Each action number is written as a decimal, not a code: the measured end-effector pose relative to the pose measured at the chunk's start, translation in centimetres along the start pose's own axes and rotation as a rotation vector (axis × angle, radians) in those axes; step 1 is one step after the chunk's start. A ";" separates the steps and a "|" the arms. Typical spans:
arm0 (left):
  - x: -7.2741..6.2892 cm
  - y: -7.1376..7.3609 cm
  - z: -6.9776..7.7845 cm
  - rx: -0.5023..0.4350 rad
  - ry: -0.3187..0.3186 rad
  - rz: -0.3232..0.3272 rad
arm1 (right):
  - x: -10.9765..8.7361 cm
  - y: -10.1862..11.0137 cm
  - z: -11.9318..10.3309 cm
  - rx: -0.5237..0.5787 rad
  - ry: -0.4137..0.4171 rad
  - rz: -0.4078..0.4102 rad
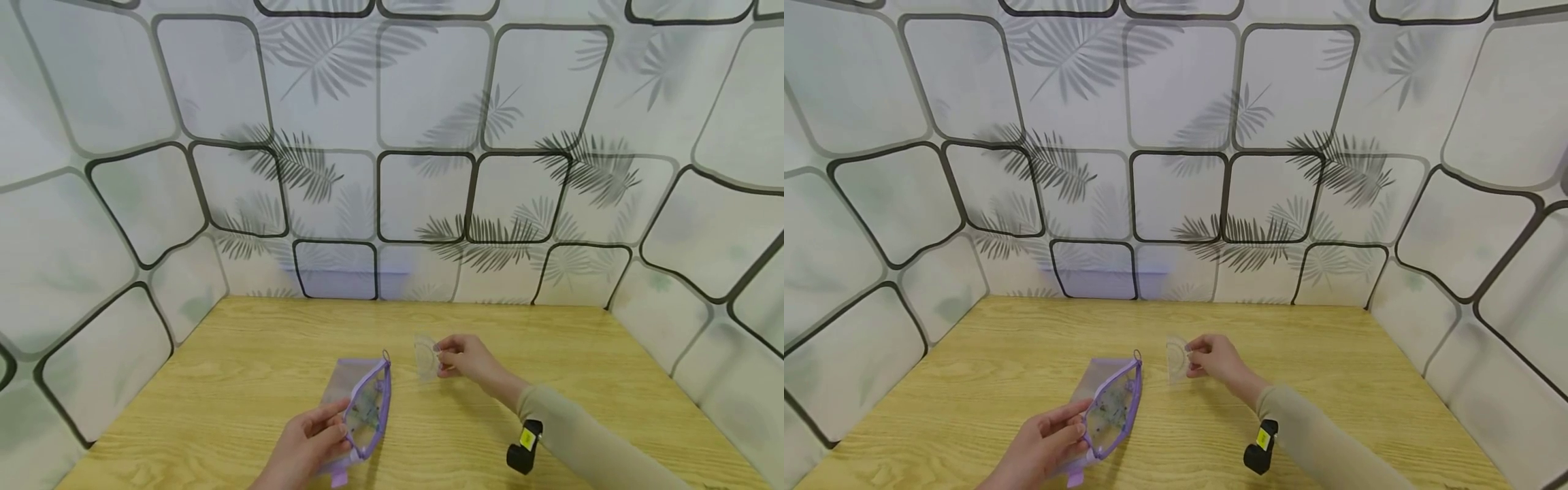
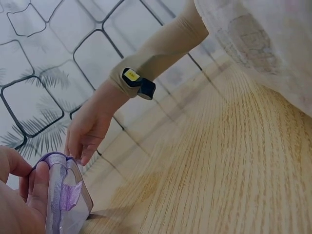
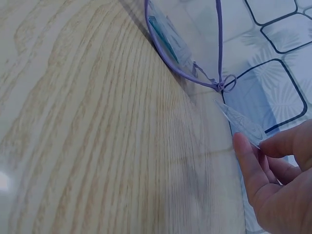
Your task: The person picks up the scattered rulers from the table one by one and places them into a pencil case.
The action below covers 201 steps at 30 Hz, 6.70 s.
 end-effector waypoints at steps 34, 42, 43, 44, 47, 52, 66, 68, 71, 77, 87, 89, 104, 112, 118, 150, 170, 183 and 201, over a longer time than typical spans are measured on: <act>0.2 -0.5 0.0 -0.016 0.004 0.029 | -2.2 -0.1 -0.6 0.016 0.039 -0.111; 0.1 -0.5 -0.1 -0.010 0.003 0.041 | -2.5 -0.3 -0.5 0.010 0.057 -0.161; 0.1 -0.5 -0.1 -0.010 0.003 0.042 | -2.5 -0.3 -0.5 0.010 0.063 -0.166; 0.1 -0.5 -0.1 -0.011 0.003 0.042 | -2.5 -0.4 -0.5 0.006 0.070 -0.174; 0.2 -0.5 -0.1 -0.010 0.001 0.046 | -2.5 -0.5 -0.5 -0.008 0.095 -0.197; 0.2 -0.5 -0.1 -0.009 -0.001 0.047 | -2.6 -1.1 -0.5 -0.019 0.120 -0.235; 0.1 -0.4 -0.2 -0.009 -0.002 0.029 | -2.6 -2.5 -0.8 -0.011 0.079 -0.261; 0.1 -0.5 -0.2 -0.006 -0.002 0.031 | -2.6 -2.7 -0.9 -0.006 0.079 -0.269; 0.1 -0.4 -0.2 -0.005 0.000 0.025 | -2.6 -3.2 -1.0 0.001 0.094 -0.283; 0.1 -0.3 -0.2 -0.005 0.001 0.006 | -2.4 -4.2 -1.3 0.011 0.083 -0.292; 0.2 -0.3 -0.3 0.006 -0.035 0.013 | -1.8 -5.9 -1.2 0.043 0.095 -0.284; 0.2 -0.4 -0.3 0.007 -0.036 0.019 | -1.7 -6.2 -1.2 0.049 0.095 -0.280; 0.1 -0.5 -0.1 0.020 -0.032 0.004 | -1.3 -7.6 -1.3 0.066 0.109 -0.295; 0.0 -0.5 -0.1 0.012 -0.030 0.001 | -1.2 -8.3 -1.3 0.095 0.097 -0.276; 0.0 -0.6 0.0 0.010 -0.024 0.010 | -1.3 -8.8 -1.4 0.094 0.078 -0.260; -0.1 -0.4 -0.1 0.008 -0.014 0.020 | -2.3 -8.2 -1.6 -0.020 0.141 -0.327; 0.0 -0.5 -0.3 0.001 -0.024 -0.066 | -3.4 -4.9 -1.3 -0.179 0.244 -0.309; 0.7 -1.3 -1.1 0.089 -0.089 -0.118 | -3.8 -3.6 -0.5 -0.166 0.259 -0.267; 1.5 -1.8 -1.2 0.170 -0.095 -0.198 | -4.3 -2.6 -0.3 -0.128 0.213 -0.264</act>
Point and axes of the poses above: each hand's wrist, its own x-axis towards the middle knuckle, its own y-axis out of the back of the hand, z = x × y, the point moved 1 cm from there along x, towards the middle knuckle, and after that the axes turned 1 degree about x, right-handed, at the moved point
